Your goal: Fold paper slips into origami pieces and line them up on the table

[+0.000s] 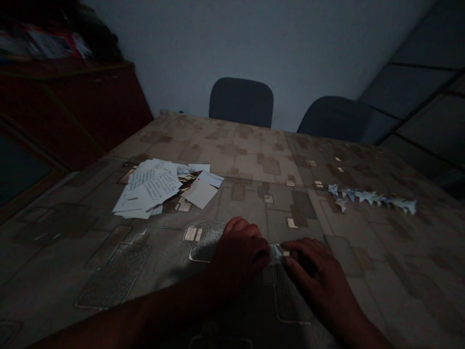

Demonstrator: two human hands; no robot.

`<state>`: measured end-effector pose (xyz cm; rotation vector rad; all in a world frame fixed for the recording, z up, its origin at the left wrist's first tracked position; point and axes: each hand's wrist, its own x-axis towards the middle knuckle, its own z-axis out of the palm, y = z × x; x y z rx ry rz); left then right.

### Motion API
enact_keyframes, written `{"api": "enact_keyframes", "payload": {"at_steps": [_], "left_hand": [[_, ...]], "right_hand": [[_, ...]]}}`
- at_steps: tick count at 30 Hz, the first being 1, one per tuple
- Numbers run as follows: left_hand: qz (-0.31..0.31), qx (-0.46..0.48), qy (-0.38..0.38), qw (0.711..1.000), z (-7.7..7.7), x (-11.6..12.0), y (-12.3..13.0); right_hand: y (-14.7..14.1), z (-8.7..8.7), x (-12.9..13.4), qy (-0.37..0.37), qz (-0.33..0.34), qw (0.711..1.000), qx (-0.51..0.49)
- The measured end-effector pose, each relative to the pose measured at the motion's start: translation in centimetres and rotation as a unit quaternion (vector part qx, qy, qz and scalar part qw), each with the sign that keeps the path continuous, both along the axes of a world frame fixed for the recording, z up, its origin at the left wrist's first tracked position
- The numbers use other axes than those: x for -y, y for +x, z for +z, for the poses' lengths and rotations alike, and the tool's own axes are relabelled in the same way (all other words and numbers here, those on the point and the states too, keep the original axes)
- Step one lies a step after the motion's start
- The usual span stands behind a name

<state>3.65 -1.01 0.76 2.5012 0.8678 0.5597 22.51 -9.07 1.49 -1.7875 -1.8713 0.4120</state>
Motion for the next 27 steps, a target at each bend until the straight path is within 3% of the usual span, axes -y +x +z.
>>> {"api": "enact_keyframes", "payload": {"at_steps": [4, 8, 11, 15, 21, 27], "left_hand": [[0.003, 0.02, -0.02, 1.0, 0.1, 0.0, -0.1], [0.054, 0.122, -0.104, 0.986, 0.0, 0.1, 0.2], [0.079, 0.225, -0.228, 0.944, 0.0, 0.3, 0.6], [0.029, 0.284, -0.391, 0.875, 0.4, 0.7, 0.8], [-0.002, 0.331, -0.443, 0.833, 0.9, 1.2, 0.9], [0.024, 0.338, -0.453, 0.825, 0.6, 1.1, 1.3]], "right_hand": [[-0.5, 0.2, -1.9, 0.004, 0.002, 1.0, -0.012], [-0.5, 1.0, -2.1, -0.001, -0.062, 0.994, -0.092], [-0.5, 1.7, -1.6, 0.028, -0.089, 0.991, -0.099], [-0.9, 2.3, -1.2, 0.108, -0.062, 0.991, -0.04], [-1.3, 2.6, -0.9, 0.196, -0.017, 0.98, 0.025], [-1.4, 3.0, -0.8, 0.121, -0.057, 0.989, -0.069]]}}
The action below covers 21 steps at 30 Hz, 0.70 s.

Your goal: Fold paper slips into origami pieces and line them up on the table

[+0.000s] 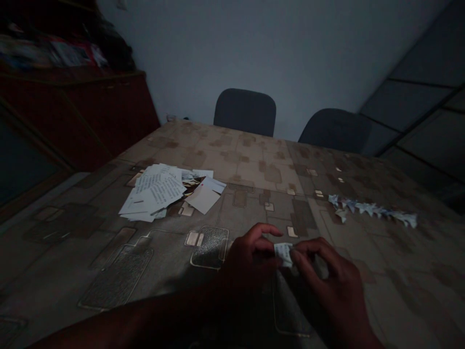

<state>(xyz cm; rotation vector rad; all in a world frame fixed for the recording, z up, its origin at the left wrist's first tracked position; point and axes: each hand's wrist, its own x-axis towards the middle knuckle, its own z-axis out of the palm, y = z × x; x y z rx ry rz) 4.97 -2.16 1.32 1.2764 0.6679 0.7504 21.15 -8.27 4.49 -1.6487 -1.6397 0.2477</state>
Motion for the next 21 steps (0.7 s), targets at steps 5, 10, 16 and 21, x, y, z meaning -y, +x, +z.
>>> {"api": "enact_keyframes", "payload": {"at_steps": [5, 10, 16, 21], "left_hand": [[-0.002, 0.023, -0.044, 0.999, -0.18, -0.05, 0.19], [0.002, 0.038, -0.072, 0.997, 0.09, 0.05, 0.33], [-0.007, 0.059, -0.091, 0.994, 0.31, 0.19, 0.33], [-0.009, 0.055, -0.095, 0.994, 0.2, 0.18, 0.35]], "right_hand": [[-0.09, 0.08, -0.09, -0.052, -0.029, 0.995, -0.079], [0.46, -0.4, 0.01, -0.072, -0.019, 0.991, -0.109], [0.83, -0.81, 0.03, -0.109, -0.021, 0.981, -0.159], [0.55, -0.63, -0.09, -0.099, -0.018, 0.983, -0.153]]}}
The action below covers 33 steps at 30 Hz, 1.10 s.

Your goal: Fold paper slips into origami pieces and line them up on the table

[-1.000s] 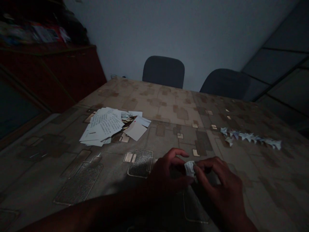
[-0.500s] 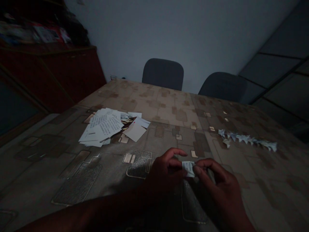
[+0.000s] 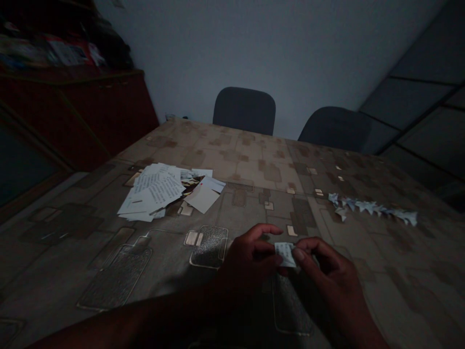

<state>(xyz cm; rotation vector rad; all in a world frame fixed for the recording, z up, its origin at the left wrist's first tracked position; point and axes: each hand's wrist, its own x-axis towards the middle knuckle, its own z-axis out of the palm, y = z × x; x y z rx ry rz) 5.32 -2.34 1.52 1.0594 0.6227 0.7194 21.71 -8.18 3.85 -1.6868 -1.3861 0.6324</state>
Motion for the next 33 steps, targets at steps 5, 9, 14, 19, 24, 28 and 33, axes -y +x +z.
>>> {"api": "enact_keyframes", "payload": {"at_steps": [5, 9, 14, 19, 24, 28, 33], "left_hand": [[0.012, -0.038, 0.019, 0.999, 0.11, 0.0, -0.02], [0.022, -0.065, 0.031, 0.997, 0.0, -0.03, -0.12], [0.02, -0.067, 0.031, 0.997, -0.04, -0.05, -0.15], [0.021, -0.074, 0.037, 0.996, 0.1, 0.06, -0.14], [0.016, -0.079, 0.031, 0.996, -0.01, 0.14, -0.22], [0.017, -0.086, 0.03, 0.996, 0.32, 0.03, -0.35], [0.035, -0.103, 0.052, 0.993, 0.51, -0.02, -0.41]], "right_hand": [[-0.23, 0.14, 0.36, 0.031, 0.018, 0.998, 0.054], [-0.34, 0.17, 0.37, 0.1, 0.069, 0.982, 0.145], [-0.36, -0.03, 0.07, 0.139, 0.08, 0.967, 0.199], [-0.36, -0.17, -0.02, 0.138, 0.107, 0.962, 0.21], [-0.22, -0.11, 0.18, 0.161, 0.133, 0.944, 0.256], [-0.1, 0.19, 0.31, 0.188, 0.148, 0.913, 0.331], [-0.12, 0.13, 0.37, 0.192, 0.154, 0.931, 0.27]]}}
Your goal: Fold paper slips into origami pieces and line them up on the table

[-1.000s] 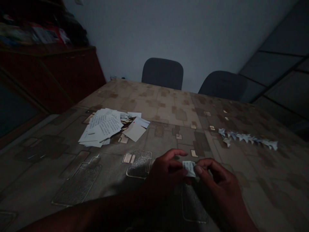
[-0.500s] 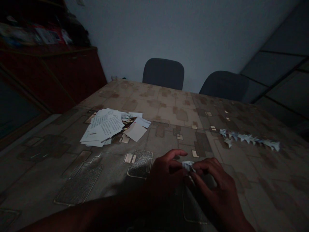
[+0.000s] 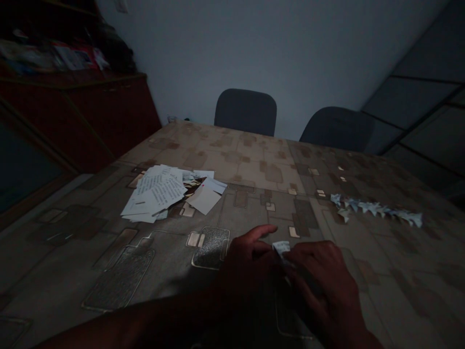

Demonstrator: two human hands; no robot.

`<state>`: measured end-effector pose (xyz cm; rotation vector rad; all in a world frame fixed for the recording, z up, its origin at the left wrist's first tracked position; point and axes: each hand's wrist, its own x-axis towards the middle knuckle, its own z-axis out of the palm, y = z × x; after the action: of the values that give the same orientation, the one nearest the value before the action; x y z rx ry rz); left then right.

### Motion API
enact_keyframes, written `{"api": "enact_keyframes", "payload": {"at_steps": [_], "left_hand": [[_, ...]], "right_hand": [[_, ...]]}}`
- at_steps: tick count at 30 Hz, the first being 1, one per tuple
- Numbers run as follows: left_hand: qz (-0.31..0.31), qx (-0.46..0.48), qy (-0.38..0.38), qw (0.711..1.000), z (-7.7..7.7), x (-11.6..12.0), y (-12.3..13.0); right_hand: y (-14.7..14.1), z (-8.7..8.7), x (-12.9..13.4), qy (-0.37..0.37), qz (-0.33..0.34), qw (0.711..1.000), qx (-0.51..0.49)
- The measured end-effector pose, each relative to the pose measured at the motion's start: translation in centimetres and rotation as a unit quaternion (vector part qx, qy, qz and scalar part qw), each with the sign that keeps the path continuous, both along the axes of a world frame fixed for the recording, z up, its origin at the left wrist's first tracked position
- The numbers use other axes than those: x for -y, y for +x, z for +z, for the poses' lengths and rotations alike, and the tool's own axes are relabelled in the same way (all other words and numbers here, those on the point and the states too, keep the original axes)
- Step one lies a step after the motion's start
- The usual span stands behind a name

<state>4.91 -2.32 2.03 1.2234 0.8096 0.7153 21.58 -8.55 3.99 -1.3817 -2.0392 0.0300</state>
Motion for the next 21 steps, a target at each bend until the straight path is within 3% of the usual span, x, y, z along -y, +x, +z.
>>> {"api": "enact_keyframes", "payload": {"at_steps": [3, 7, 13, 21], "left_hand": [[-0.002, 0.015, 0.003, 1.0, -0.1, 0.0, 0.0], [-0.011, 0.008, 0.034, 0.999, 0.0, 0.0, -0.1], [-0.013, -0.057, 0.069, 0.996, 0.6, 0.1, -0.3], [-0.035, -0.06, 0.079, 0.994, -0.3, 0.0, -0.5]], "right_hand": [[-0.2, -0.6, 0.1, -0.076, -0.058, 0.985, -0.146], [-0.6, -1.3, 0.1, -0.191, -0.144, 0.933, -0.269], [-1.1, -1.2, -0.4, -0.219, -0.108, 0.934, -0.261], [-0.8, -1.3, -0.5, -0.263, -0.105, 0.917, -0.28]]}}
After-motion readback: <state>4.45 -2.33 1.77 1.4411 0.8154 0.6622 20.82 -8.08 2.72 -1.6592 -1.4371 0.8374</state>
